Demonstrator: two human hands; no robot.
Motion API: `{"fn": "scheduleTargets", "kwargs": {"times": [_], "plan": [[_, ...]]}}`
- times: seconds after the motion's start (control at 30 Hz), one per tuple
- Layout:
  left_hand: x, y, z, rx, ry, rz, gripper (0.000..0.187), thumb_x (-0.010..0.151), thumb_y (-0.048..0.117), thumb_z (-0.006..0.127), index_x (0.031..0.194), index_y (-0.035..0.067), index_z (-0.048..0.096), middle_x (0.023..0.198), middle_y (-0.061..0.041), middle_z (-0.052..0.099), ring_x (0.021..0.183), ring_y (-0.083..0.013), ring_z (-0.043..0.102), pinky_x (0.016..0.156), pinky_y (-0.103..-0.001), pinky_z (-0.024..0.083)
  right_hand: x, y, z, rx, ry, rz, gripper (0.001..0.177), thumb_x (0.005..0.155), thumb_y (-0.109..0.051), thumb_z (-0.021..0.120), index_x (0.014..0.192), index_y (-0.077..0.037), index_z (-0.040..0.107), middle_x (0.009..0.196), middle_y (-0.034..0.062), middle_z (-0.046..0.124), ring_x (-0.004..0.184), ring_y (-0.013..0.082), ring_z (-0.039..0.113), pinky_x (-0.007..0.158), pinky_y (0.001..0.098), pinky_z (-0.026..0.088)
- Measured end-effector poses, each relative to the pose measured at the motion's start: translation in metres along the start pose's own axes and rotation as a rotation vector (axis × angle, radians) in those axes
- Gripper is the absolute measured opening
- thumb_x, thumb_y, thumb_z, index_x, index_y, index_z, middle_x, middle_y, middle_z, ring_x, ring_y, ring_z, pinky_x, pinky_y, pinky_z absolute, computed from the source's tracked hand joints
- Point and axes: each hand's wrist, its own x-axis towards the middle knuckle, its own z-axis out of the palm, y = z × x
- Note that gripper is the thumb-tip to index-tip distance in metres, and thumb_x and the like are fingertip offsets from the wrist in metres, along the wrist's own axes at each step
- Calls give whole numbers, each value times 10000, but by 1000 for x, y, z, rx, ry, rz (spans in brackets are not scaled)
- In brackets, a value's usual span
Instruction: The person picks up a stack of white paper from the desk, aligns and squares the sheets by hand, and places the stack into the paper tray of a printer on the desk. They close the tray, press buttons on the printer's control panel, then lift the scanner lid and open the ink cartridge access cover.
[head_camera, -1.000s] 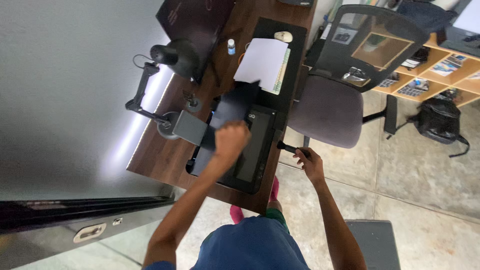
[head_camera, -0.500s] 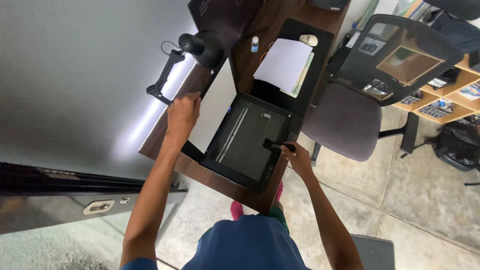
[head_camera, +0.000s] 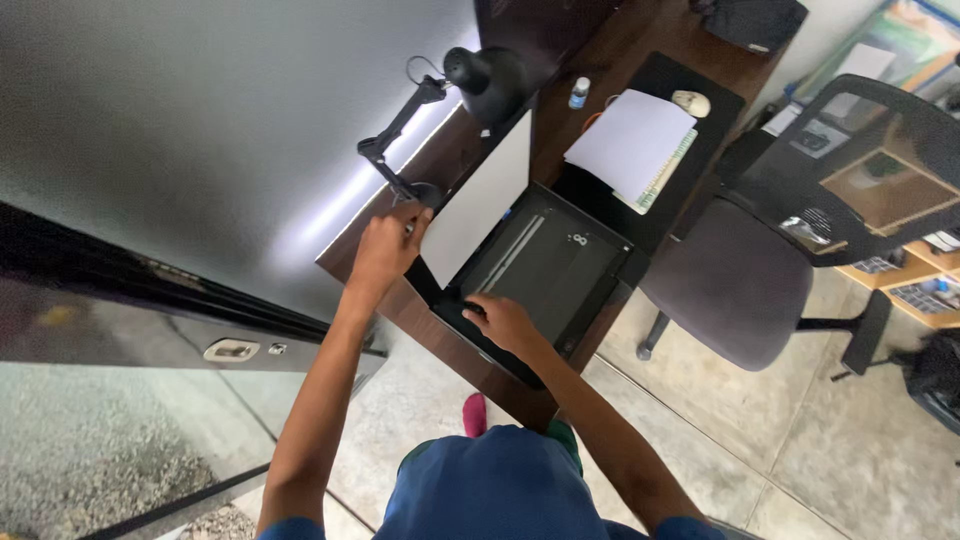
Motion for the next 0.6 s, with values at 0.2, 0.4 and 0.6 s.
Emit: {"fn": "scheduleTargets", "kwargs": {"times": [0.2,0.4,0.6], "plan": [[8,-26,7,-144,-107,-306,392,1061,381,614,1060,3,720,758,-253,644,670,-295,595,696,-430,501,34,6,-10,164,-250,39,346,931,-304,742,1207,-95,759,825,129,757,685,250,712,651,390,547],[6,-40,14,-272,-68,-197,434,1040,431,576,1037,13,696,780,-128,676,734,-191,644,745,-372,501,42,34,6,-127,240,76,331,997,-288,688,1186,-19,725,814,155,744,674,237,726,587,355,586],[5,-35,19,-222,-91,-292,399,1057,392,534,1100,23,677,677,-161,538,648,-225,537,676,-405,466,9,17,26,80,-63,-56,340,996,-341,679,1165,-50,726,768,132,741,629,228,724,588,370,575]]}}
